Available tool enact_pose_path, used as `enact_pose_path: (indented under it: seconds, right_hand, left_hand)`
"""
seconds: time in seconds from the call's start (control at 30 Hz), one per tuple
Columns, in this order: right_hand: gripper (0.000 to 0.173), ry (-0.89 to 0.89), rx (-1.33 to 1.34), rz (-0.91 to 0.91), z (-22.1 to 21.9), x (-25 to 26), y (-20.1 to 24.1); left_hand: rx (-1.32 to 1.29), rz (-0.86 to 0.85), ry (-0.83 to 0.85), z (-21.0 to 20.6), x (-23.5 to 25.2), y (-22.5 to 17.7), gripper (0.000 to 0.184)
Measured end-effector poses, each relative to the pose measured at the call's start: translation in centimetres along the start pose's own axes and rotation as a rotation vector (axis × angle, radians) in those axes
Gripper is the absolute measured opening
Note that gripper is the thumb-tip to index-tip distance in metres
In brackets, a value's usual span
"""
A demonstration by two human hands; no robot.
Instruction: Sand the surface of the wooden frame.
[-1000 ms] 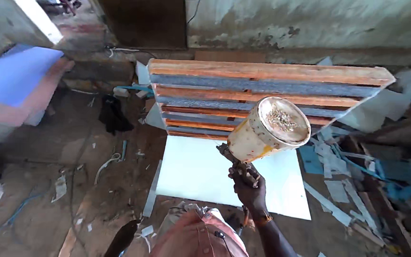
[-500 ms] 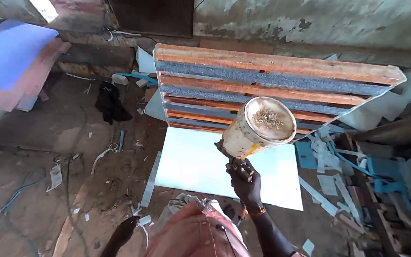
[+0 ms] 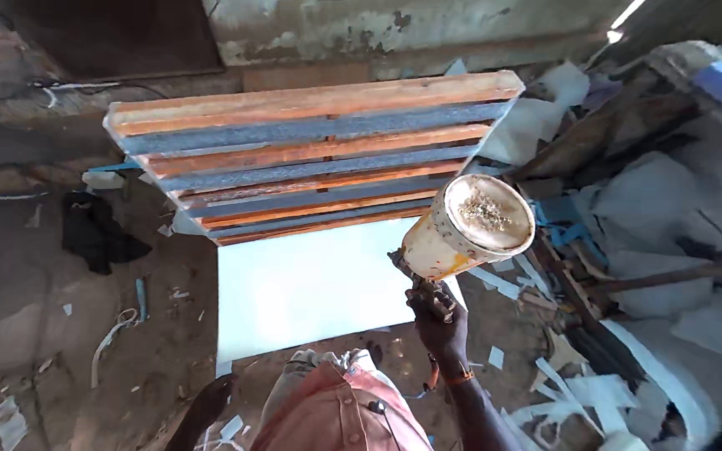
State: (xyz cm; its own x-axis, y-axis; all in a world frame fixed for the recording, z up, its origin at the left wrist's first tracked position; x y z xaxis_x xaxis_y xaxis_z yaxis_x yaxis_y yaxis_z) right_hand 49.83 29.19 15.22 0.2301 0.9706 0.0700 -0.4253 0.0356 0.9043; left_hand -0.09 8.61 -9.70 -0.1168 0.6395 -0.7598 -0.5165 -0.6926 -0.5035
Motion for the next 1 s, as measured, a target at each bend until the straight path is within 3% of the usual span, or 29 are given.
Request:
enact_pose_path:
  seconds: [0.33, 0.57, 0.73, 1.0]
  right_hand:
    - [0.050, -0.269, -0.065, -0.063, 14.9, 5.0, -7.3]
    - [0.051, -0.429, -0.153, -0.080, 21.9, 7.7, -10.9]
    - [0.051, -0.408, -0.090, -0.141, 21.8, 8.0, -13.4]
    - [0.046, -0.221, 0.004, -0.127, 13.9, 5.1, -10.6]
  left_hand:
    - [0.084, -0.031, 0.100, -5.4, 2.9, -10.6, 0.038]
    - [0.120, -0.020, 0.095, -7.9, 3.0, -16.3, 0.038]
    - [0.131, -0.053, 0.114, -9.1, 1.6, -17.8, 0.039]
    - [0.152, -0.037, 0.110, -7.8, -0.1, -12.3, 0.039]
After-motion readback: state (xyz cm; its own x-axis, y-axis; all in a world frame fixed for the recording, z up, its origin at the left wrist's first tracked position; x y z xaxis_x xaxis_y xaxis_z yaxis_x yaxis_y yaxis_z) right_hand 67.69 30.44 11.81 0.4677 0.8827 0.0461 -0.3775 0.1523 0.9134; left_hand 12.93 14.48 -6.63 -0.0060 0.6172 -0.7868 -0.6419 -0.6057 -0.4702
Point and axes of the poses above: each hand's wrist, its own x-axis towards the middle knuckle, its own z-axis out of the back of the hand, y = z × x, the point moved 10 cm from there along x, towards the middle knuckle, and after that the axes turned 5 degrees about -x, right-handed, at the moved point
